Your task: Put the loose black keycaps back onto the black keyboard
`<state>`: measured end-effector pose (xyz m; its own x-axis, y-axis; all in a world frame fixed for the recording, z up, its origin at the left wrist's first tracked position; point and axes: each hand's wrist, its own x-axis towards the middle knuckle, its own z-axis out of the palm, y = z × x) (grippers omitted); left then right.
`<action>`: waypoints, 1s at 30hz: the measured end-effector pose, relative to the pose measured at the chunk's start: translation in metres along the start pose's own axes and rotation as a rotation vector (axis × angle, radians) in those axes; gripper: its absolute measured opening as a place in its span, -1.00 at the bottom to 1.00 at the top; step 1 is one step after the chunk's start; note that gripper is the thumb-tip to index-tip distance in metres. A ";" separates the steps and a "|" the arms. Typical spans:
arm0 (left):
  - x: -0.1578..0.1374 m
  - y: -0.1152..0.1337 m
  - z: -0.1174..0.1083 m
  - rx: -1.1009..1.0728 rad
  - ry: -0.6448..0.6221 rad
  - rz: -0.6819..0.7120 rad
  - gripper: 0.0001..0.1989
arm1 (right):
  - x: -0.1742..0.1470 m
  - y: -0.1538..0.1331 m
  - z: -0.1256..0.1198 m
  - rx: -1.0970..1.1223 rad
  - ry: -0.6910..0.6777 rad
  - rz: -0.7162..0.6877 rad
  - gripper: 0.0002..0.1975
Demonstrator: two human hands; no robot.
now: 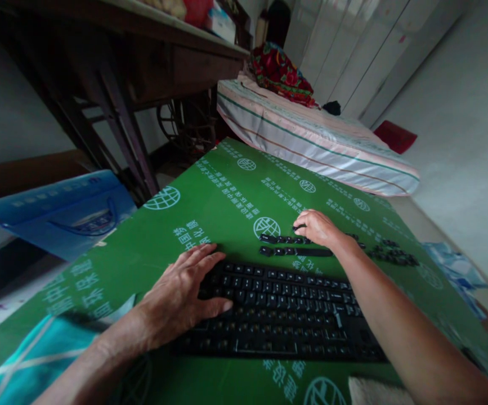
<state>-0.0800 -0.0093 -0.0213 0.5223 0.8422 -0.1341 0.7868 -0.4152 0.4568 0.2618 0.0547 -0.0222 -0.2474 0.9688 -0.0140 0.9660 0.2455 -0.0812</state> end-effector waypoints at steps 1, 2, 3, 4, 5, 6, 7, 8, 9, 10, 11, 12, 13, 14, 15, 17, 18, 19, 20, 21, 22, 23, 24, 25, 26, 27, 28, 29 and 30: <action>0.000 0.000 0.000 -0.001 0.000 0.000 -0.24 | 0.001 0.001 0.000 0.000 -0.002 0.001 -0.87; 0.000 0.000 0.000 0.000 0.000 0.002 -0.24 | 0.002 0.001 0.000 0.000 -0.004 0.002 -0.88; 0.000 0.001 0.000 0.001 0.000 0.003 -0.24 | 0.002 0.001 0.000 0.002 -0.005 0.003 -0.88; 0.001 0.001 0.000 0.003 -0.002 0.005 -0.24 | 0.003 0.002 0.001 0.004 -0.005 0.003 -0.88; 0.001 0.002 0.000 0.004 -0.005 0.006 -0.24 | 0.003 0.002 0.001 0.007 -0.004 0.002 -0.89; 0.001 0.002 -0.001 0.004 -0.009 0.005 -0.24 | 0.004 0.002 0.001 0.010 -0.002 0.001 -0.89; 0.001 0.003 -0.001 0.002 -0.013 0.004 -0.23 | 0.004 0.002 0.002 0.013 0.001 -0.001 -0.90; 0.001 0.003 -0.001 0.000 -0.015 0.002 -0.23 | 0.005 0.001 0.002 0.016 0.005 -0.004 -0.91; 0.001 0.003 -0.002 -0.003 -0.016 0.002 -0.23 | 0.005 0.001 0.002 0.020 0.009 -0.008 -0.93; 0.001 0.004 -0.002 -0.005 -0.016 0.001 -0.22 | 0.006 0.001 0.003 0.023 0.015 -0.014 -0.94; 0.001 0.004 -0.003 -0.006 -0.019 0.000 -0.22 | 0.006 0.001 0.003 0.026 0.021 -0.021 -0.96; 0.001 0.004 -0.003 -0.006 -0.024 -0.003 -0.22 | 0.007 0.001 0.004 0.029 0.029 -0.030 -0.97; 0.001 0.004 -0.003 -0.005 -0.029 -0.008 -0.22 | 0.007 0.002 0.004 0.032 0.038 -0.040 -0.97; 0.001 0.005 -0.003 -0.003 -0.035 -0.012 -0.22 | 0.008 0.002 0.004 0.036 0.051 -0.049 -0.97; 0.000 0.005 -0.003 -0.002 -0.039 -0.014 -0.22 | 0.008 0.003 0.003 0.041 0.069 -0.056 -0.96; 0.000 0.006 -0.003 0.001 -0.039 -0.012 -0.22 | 0.006 0.002 0.000 0.054 0.113 -0.064 -0.97; -0.001 0.006 -0.003 0.002 -0.036 -0.008 -0.22 | 0.004 0.000 -0.002 0.063 0.136 -0.066 -0.98; -0.001 0.006 -0.002 0.003 -0.038 -0.005 -0.22 | 0.000 -0.003 -0.004 0.075 0.160 -0.072 -0.99; -0.001 0.007 -0.002 0.004 -0.032 -0.005 -0.23 | -0.005 -0.009 -0.007 0.091 0.180 -0.088 -0.99; -0.002 0.007 -0.001 0.004 -0.032 0.002 -0.23 | -0.011 -0.017 -0.010 0.109 0.202 -0.111 -0.99; -0.002 0.007 -0.001 0.002 -0.033 0.012 -0.22 | -0.019 -0.026 -0.013 0.136 0.249 -0.166 -0.99; -0.002 0.007 0.000 -0.001 -0.033 0.016 -0.22 | -0.028 -0.038 -0.016 0.162 0.280 -0.220 -0.99; -0.002 0.006 0.000 -0.005 -0.036 0.020 -0.21 | -0.038 -0.051 -0.019 0.186 0.302 -0.254 -0.97; -0.002 0.006 0.000 -0.009 -0.039 0.024 -0.20 | -0.048 -0.065 -0.021 0.209 0.312 -0.276 -0.97; -0.002 0.006 0.000 -0.013 -0.040 0.027 -0.20 | -0.058 -0.080 -0.022 0.237 0.317 -0.292 -0.96; -0.002 0.007 0.000 -0.016 -0.041 0.032 -0.19 | -0.068 -0.094 -0.022 0.261 0.310 -0.303 -0.96; -0.002 0.007 0.000 -0.017 -0.041 0.037 -0.19 | -0.077 -0.107 -0.021 0.282 0.299 -0.310 -0.95; -0.002 0.007 0.000 -0.017 -0.039 0.041 -0.19 | -0.084 -0.119 -0.020 0.292 0.284 -0.319 -0.94; -0.001 0.008 0.000 -0.016 -0.037 0.044 -0.19 | -0.091 -0.130 -0.018 0.293 0.278 -0.331 -0.94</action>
<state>-0.0746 -0.0137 -0.0174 0.5681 0.8098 -0.1465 0.7578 -0.4454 0.4768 0.1601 -0.0644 0.0076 -0.4681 0.8231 0.3215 0.7682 0.5588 -0.3123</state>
